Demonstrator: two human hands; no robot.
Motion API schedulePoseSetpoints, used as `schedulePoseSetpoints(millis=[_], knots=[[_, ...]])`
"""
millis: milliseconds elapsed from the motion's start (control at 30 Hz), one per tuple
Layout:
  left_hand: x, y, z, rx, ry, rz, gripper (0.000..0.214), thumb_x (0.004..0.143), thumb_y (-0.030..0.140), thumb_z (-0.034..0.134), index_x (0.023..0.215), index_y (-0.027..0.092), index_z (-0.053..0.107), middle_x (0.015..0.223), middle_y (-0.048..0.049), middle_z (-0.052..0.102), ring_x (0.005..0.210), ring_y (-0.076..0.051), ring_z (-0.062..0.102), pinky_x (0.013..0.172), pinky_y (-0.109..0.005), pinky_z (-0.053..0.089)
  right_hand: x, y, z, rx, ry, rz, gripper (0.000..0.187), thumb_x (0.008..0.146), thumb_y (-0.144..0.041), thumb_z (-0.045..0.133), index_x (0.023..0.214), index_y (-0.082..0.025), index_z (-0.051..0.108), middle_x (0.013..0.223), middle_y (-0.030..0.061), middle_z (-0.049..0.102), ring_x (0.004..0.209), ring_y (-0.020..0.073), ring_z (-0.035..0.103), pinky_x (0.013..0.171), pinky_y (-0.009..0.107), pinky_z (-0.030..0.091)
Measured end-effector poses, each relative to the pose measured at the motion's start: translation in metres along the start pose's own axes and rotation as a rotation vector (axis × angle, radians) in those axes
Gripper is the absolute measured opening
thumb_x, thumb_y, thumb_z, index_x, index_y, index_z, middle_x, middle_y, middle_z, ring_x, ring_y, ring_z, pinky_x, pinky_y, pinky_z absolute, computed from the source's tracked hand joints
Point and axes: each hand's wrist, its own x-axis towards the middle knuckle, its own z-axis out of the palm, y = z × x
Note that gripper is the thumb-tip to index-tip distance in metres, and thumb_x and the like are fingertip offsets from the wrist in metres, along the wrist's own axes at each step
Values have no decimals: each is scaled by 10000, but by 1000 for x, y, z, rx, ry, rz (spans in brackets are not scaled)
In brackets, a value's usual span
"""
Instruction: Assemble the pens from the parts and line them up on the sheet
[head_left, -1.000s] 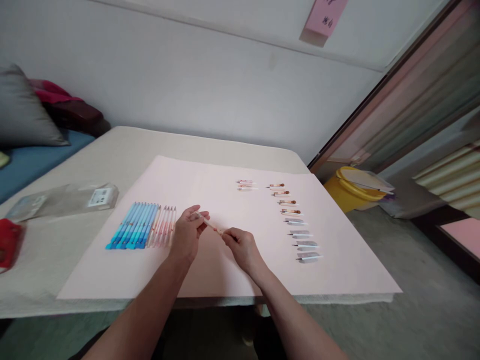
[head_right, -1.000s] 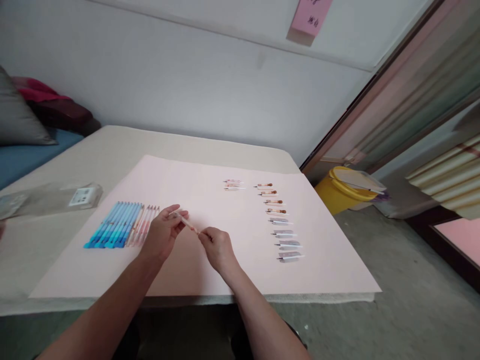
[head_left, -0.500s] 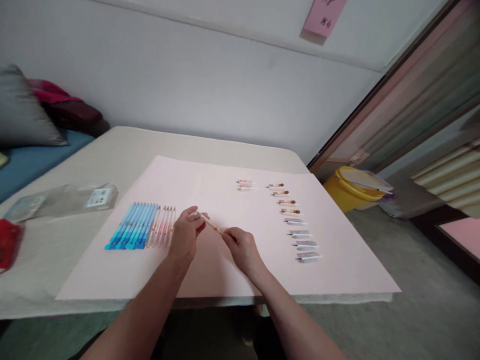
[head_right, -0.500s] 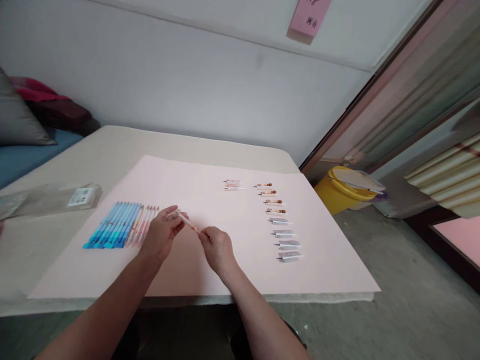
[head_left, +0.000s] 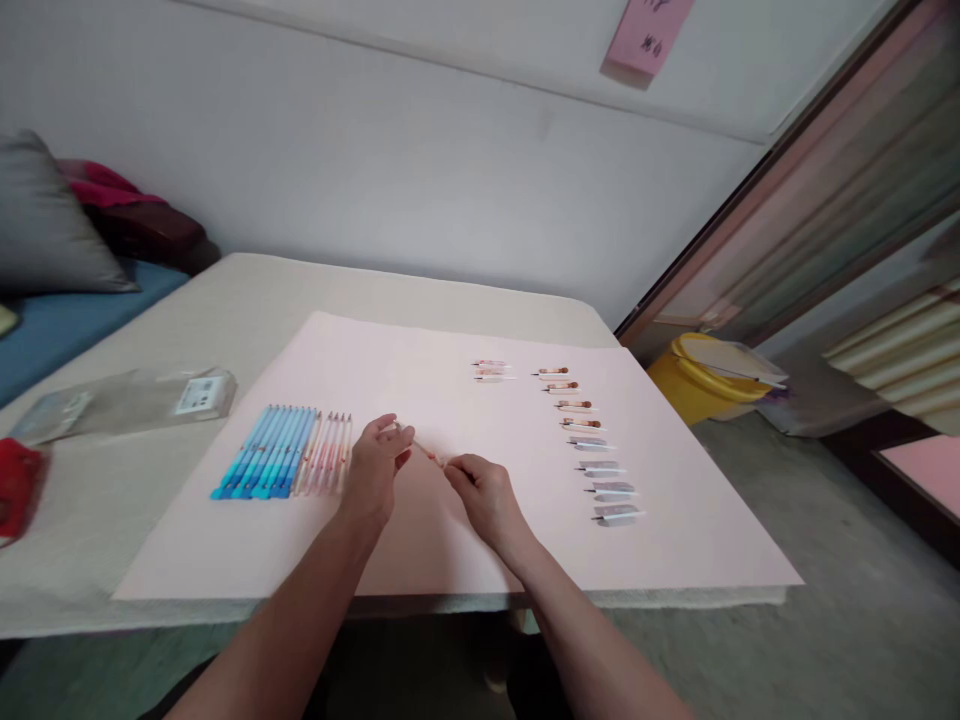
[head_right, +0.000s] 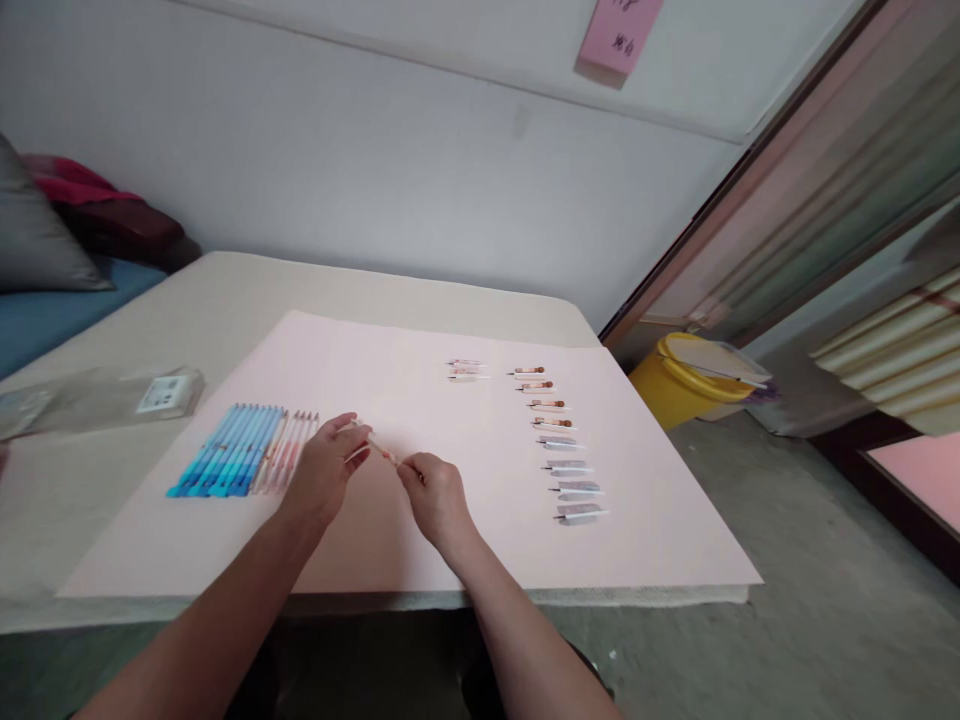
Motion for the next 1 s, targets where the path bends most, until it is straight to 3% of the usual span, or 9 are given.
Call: schedulePoseSetpoints(millis=[133, 267, 433, 533, 733, 900, 1000], knots=[[0, 0, 0, 3, -9, 1, 446, 603, 208, 745, 1007, 159, 561, 760, -3, 592, 720, -104, 567, 745, -277, 450, 0, 0, 1, 24, -12, 10, 231, 828, -266, 480, 662, -171, 610, 602, -6, 549, 575, 109, 469, 550, 215, 327], [0, 2, -1, -74, -102, -8, 497, 594, 159, 734, 1051, 159, 539, 815, -42, 633, 792, -138, 598, 774, -299, 451, 0, 2, 0, 115, -50, 67, 233, 822, -277, 485, 658, -169, 610, 566, -22, 509, 541, 101, 433, 519, 213, 313], [0, 0, 0, 12, 16, -19, 456, 601, 235, 753, 1012, 162, 567, 815, -17, 601, 735, -102, 574, 745, -279, 448, 0, 2, 1, 99, -26, 50, 233, 818, -290, 489, 668, -172, 624, 602, -8, 546, 583, 113, 467, 549, 222, 334], [-1, 1, 0, -22, -4, -4, 469, 578, 184, 757, 1003, 151, 561, 745, 8, 576, 703, -98, 569, 744, -280, 453, 1, 3, 2, 154, -43, 87, 240, 801, -300, 509, 630, -170, 616, 576, -15, 537, 551, 103, 440, 532, 224, 318], [-3, 5, -1, -77, -90, 31, 508, 597, 144, 727, 1062, 139, 523, 698, 0, 603, 792, -148, 609, 797, -315, 455, 3, 6, 2, 648, -190, 397, 208, 737, -331, 601, 678, -134, 636, 535, -21, 530, 396, 46, 293, 410, 218, 159], [0, 3, -3, -111, -170, 48, 518, 612, 134, 709, 1093, 151, 516, 741, -18, 637, 790, -141, 613, 814, -325, 451, 3, 15, 4, 1105, -379, 651, 224, 676, -308, 666, 727, -91, 645, 540, -8, 513, 381, 17, 262, 401, 198, 122], [0, 3, -1, -114, -179, 48, 515, 619, 141, 704, 1098, 148, 514, 764, -38, 650, 791, -142, 611, 815, -325, 453, 2, 17, 6, 1174, -411, 686, 223, 685, -302, 654, 748, -88, 651, 545, -16, 500, 381, 16, 246, 398, 194, 128]])
